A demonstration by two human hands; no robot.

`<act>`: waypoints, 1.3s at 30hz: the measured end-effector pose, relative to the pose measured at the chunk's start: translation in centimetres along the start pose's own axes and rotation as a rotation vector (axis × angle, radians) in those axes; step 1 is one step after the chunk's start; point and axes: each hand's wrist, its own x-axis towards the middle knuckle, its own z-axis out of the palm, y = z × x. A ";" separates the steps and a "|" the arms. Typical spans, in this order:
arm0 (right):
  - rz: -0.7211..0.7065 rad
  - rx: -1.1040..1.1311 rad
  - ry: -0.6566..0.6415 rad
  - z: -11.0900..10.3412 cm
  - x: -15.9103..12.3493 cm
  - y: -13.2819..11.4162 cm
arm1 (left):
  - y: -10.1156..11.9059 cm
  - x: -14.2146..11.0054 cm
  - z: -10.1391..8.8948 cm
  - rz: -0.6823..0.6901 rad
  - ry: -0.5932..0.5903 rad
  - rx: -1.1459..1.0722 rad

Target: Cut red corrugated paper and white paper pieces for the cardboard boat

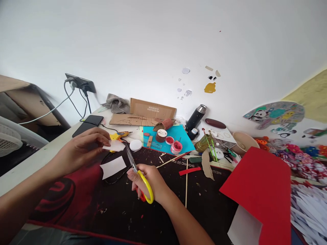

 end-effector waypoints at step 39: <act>-0.116 0.212 0.082 -4.5 0.8 -2.6 | 1.9 6.5 6.5 -0.163 -0.553 -0.253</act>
